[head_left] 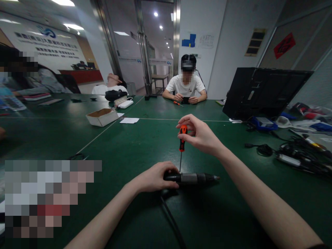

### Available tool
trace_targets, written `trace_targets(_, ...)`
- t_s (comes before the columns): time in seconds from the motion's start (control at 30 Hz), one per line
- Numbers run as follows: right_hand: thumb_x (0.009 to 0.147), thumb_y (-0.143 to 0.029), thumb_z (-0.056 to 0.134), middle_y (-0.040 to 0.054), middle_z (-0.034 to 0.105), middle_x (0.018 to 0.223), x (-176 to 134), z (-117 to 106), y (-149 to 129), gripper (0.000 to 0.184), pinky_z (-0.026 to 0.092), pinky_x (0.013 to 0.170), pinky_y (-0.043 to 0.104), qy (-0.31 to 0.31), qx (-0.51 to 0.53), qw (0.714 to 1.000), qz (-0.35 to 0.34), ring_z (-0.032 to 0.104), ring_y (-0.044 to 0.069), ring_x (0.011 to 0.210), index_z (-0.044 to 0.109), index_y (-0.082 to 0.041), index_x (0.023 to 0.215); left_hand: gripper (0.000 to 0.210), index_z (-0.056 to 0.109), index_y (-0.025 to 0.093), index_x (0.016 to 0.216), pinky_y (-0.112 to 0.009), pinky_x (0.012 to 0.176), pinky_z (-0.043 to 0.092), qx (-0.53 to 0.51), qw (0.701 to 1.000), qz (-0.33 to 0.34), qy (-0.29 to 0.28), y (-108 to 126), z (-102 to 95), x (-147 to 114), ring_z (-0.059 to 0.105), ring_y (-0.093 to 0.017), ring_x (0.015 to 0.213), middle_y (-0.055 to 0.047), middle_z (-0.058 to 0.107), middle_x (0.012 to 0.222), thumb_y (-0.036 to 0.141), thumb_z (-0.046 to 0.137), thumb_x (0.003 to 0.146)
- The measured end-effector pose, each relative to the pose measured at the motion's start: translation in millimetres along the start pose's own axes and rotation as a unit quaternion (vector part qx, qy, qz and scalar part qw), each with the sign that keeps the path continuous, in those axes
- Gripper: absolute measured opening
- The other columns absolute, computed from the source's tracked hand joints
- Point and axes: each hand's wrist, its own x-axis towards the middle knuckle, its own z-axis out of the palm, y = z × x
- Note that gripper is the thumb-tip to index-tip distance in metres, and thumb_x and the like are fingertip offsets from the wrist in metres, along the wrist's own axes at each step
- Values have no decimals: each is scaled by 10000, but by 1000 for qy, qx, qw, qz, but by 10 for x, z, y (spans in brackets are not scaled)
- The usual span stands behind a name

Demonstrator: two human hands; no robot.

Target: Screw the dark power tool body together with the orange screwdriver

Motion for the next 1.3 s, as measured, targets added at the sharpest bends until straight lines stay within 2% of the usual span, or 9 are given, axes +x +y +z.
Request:
trace_targets(0.1, 781, -173, 588, 51, 637, 1000, 7, -60, -21, 244, 501, 737, 273, 28, 3, 1000, -7, 613, 152, 902, 485, -199, 1001, 355, 646, 205, 1020, -278, 738, 426, -1, 1000, -4, -4, -4, 0, -1, 558, -211, 881, -21, 593, 970, 399, 694, 727)
trace_targets(0.2, 789, -150, 558, 42, 633, 984, 5, -100, -65, 201, 472, 672, 252, 49, -28, 998, -19, 579, 125, 780, 526, -187, 983, 370, 645, 208, 1035, -285, 748, 427, -3, 1000, -5, -7, -11, -1, -2, 560, -217, 894, -25, 594, 979, 407, 693, 727)
trace_targets(0.3, 781, -129, 554, 30, 637, 957, -5, -81, -101, 214, 458, 653, 248, 19, -49, 998, -21, 545, 112, 710, 544, -185, 988, 367, 645, 212, 1033, -285, 749, 424, -1, 1000, 0, -4, -23, 2, -1, 559, -217, 891, -23, 594, 975, 410, 692, 729)
trace_targets(0.4, 772, -121, 564, 30, 648, 969, -15, -34, -109, 233, 460, 671, 247, -11, -60, 998, -24, 560, 118, 736, 544, -185, 996, 359, 647, 207, 1023, -282, 744, 420, 1, 1000, 6, 0, -31, 8, 2, 559, -217, 884, -23, 595, 968, 410, 691, 729)
trace_targets(1.3, 770, -104, 572, 44, 663, 974, -26, 24, -69, 265, 472, 707, 247, -20, -50, 998, -21, 607, 129, 812, 532, -168, 1024, 332, 653, 217, 1014, -275, 744, 411, -6, 1000, 0, 4, -14, 9, -5, 559, -210, 883, -7, 600, 956, 378, 713, 729)
